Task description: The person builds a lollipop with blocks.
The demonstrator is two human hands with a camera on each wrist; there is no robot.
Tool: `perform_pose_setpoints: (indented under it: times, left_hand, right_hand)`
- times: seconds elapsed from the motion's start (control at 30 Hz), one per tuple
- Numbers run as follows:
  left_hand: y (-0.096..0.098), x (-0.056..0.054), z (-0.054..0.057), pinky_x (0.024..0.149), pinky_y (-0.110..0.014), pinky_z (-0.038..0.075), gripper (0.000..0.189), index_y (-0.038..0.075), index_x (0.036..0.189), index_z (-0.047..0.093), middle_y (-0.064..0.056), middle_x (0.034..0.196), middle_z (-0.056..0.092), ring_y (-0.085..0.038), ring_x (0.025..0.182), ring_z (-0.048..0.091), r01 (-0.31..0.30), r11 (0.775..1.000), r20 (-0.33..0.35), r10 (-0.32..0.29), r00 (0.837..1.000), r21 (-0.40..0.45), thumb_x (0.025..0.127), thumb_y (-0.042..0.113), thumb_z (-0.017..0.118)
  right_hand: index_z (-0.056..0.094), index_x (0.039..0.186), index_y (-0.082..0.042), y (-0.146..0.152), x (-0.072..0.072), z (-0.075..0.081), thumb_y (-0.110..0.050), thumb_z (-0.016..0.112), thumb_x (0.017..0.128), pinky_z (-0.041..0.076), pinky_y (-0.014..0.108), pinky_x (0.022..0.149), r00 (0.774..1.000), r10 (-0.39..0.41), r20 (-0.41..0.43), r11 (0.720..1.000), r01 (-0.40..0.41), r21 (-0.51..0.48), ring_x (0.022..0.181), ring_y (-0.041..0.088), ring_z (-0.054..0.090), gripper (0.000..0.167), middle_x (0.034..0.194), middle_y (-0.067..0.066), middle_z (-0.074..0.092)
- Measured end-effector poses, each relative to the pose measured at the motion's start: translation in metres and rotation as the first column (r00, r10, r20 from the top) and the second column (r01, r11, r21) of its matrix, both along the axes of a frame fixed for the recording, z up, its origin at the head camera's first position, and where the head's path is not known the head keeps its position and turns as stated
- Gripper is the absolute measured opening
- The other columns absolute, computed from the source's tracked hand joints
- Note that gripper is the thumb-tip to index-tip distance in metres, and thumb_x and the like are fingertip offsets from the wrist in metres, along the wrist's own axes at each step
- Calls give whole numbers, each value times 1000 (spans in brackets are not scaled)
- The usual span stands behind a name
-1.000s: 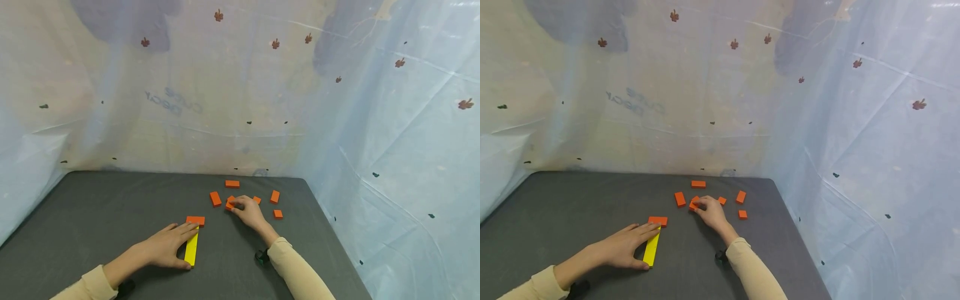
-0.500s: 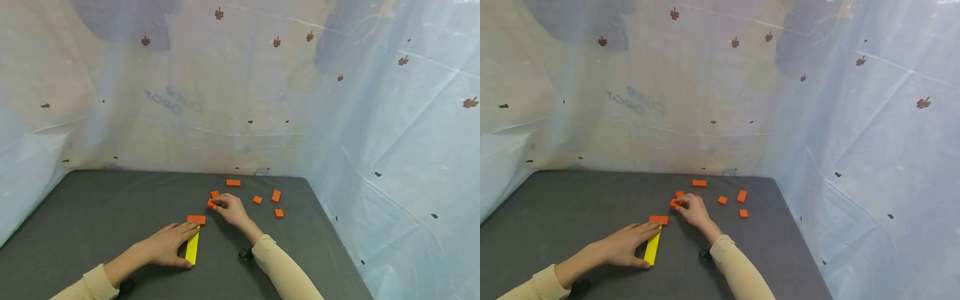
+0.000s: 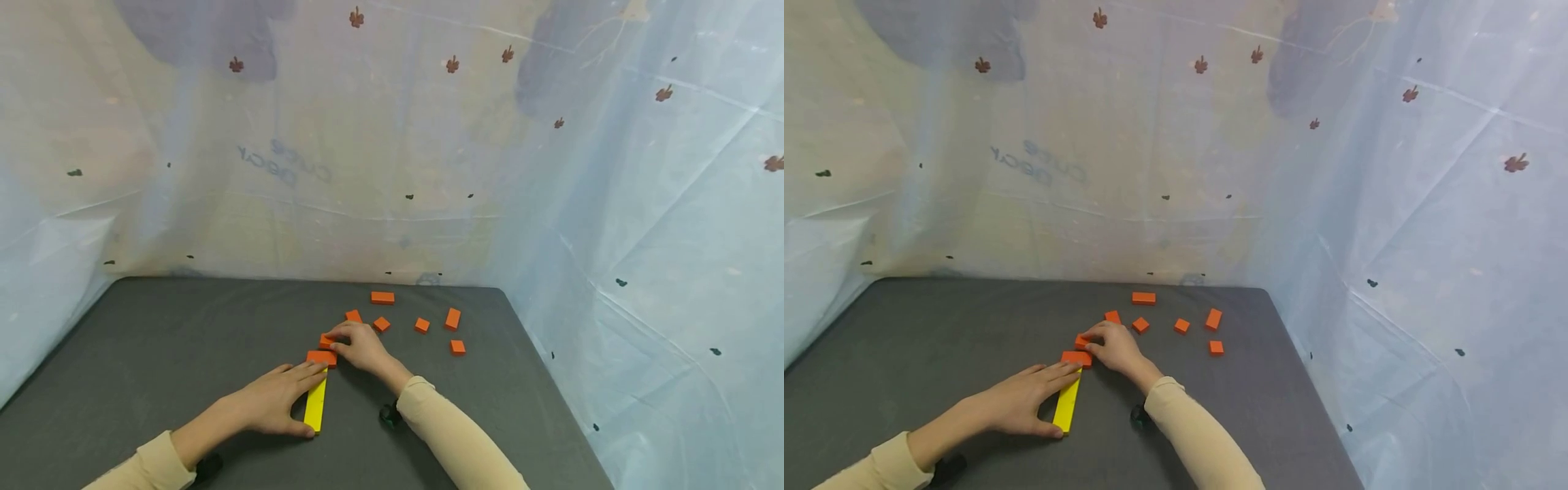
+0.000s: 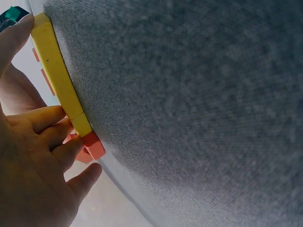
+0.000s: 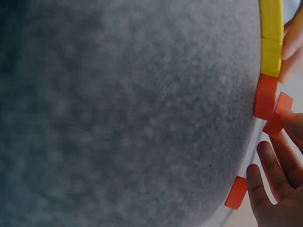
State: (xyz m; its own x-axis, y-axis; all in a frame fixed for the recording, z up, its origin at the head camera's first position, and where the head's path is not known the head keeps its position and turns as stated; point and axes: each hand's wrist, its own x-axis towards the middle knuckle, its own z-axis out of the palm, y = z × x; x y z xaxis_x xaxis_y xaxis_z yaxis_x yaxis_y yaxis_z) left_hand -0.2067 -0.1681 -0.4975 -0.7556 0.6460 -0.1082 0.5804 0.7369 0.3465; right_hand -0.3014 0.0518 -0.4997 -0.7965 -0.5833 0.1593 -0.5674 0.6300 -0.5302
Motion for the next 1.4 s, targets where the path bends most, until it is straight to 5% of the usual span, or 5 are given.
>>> perform_pose_setpoints:
  times: [0.8, 1.4]
  left_hand:
    - [0, 1, -1, 116, -65, 34, 105, 8, 158, 45, -10, 165, 39, -31, 150, 40, 17, 1000, -18, -17, 1000, 3, 81, 73, 74]
    - [0, 1, 0, 115, -65, 35, 105, 8, 158, 44, -11, 165, 39, -31, 150, 39, 19, 1000, -10, -19, 1000, 6, 82, 73, 74]
  right_hand:
    - [75, 129, -16, -13, -5, 2, -20, 65, 105, 52, 27, 102, 995, 98, 18, 990, -99, 98, 120, 16, 64, 26, 130, 1, 68]
    - [77, 126, -17, -16, -4, 0, -19, 65, 105, 52, 27, 101, 997, 82, -3, 993, -81, 90, 119, 15, 65, 25, 129, -1, 69]
